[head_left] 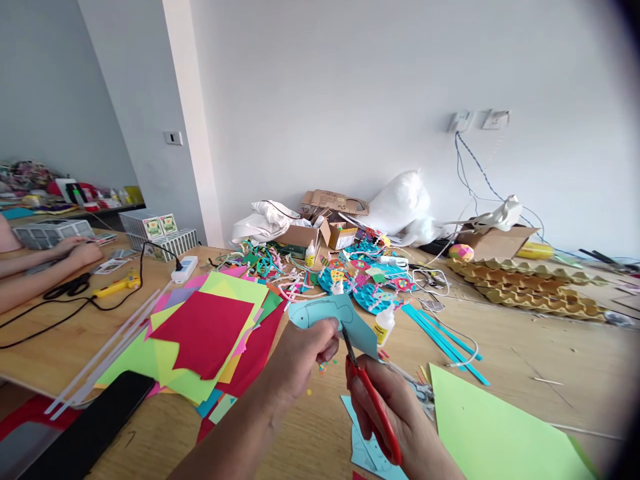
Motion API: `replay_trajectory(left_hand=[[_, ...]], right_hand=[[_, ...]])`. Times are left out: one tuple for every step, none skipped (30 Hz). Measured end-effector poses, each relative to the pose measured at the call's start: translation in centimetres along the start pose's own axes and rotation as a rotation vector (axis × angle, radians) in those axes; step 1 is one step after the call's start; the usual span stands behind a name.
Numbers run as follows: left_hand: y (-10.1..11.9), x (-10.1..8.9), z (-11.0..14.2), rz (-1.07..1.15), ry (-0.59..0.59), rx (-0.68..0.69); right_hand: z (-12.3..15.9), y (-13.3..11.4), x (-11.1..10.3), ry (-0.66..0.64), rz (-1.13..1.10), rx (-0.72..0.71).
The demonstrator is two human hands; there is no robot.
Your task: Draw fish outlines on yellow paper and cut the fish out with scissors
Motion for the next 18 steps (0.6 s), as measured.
replay_trajectory(left_hand=[[0.1,0.0,0.0,-0.002,0.007,-0.005],[0.1,0.0,0.0,-0.005,0.015,-0.007],[0.2,0.0,0.1,-0.008,0.015,-0.009],[0.2,0.1,0.1,-0.008,0.014,-0.01],[0.2,0.1,0.1,-0.002,0.012,-0.006],[0.3,0.2,0.1,0.006,0.004,-0.001],[0.2,0.3,0.1,0.014,-0.002,0.0],[0.1,0.3,0.1,0.02,-0.003,-0.002],[0.0,0.3,0.0,0.024,0.005,-0.005],[-0.1,0.2,0.0,0.029,0.014,-0.008],[-0.2,0.1,-0.1,0.036,0.018,-0.008],[-0.3,0.0,-0.1,0.045,0.013,-0.007],[-0.2,0.0,-0.2,0.05,-0.014,-0.001],[-0.1,0.0,-0.3,0.047,-0.063,0.007],[0.1,0.0,-0.3,0.041,-0.124,0.012],[0.4,0.0,-0.3,0.017,-0.192,0.016],[0.7,-0.3,-0.4,-0.009,-0.234,0.016],[1.1,-0.8,-0.5,-0.026,-0.247,0.008]], right_hand=[[0.0,0.0,0.0,-0.006,0.003,-0.002],[0.0,0.0,0.0,-0.015,0.006,-0.005],[0.0,-0.1,0.0,-0.022,0.011,-0.01],[0.0,-0.1,0.0,-0.029,0.018,-0.017],[0.1,-0.2,0.0,-0.032,0.025,-0.025],[0.1,-0.2,-0.1,-0.032,0.032,-0.031],[0.1,-0.2,-0.1,-0.033,0.04,-0.036],[0.1,-0.2,-0.1,-0.033,0.047,-0.039],[0.0,-0.2,-0.1,-0.034,0.054,-0.039],[0.0,-0.2,-0.1,-0.036,0.063,-0.039],[0.0,-0.2,-0.1,-0.036,0.072,-0.039],[-0.1,-0.2,-0.2,-0.036,0.078,-0.034],[-0.1,-0.2,-0.4,-0.035,0.082,-0.027],[-0.1,-0.2,-0.5,-0.035,0.081,-0.017],[-0.1,-0.1,-0.7,-0.042,0.079,-0.004],[-0.1,-0.1,-0.8,-0.056,0.077,0.009],[-0.1,0.0,-1.0,-0.074,0.083,0.015],[-0.1,0.0,-1.1,-0.094,0.097,0.016]])
Point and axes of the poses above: each hand's wrist, its own z-axis away from the middle knuckle, its own x-axis out of the palm, y = z × x, the point moved 8 cm from there along -z, towards the middle knuckle, and after that the axes turned 9 degrees about z, right-handed, at the moved point
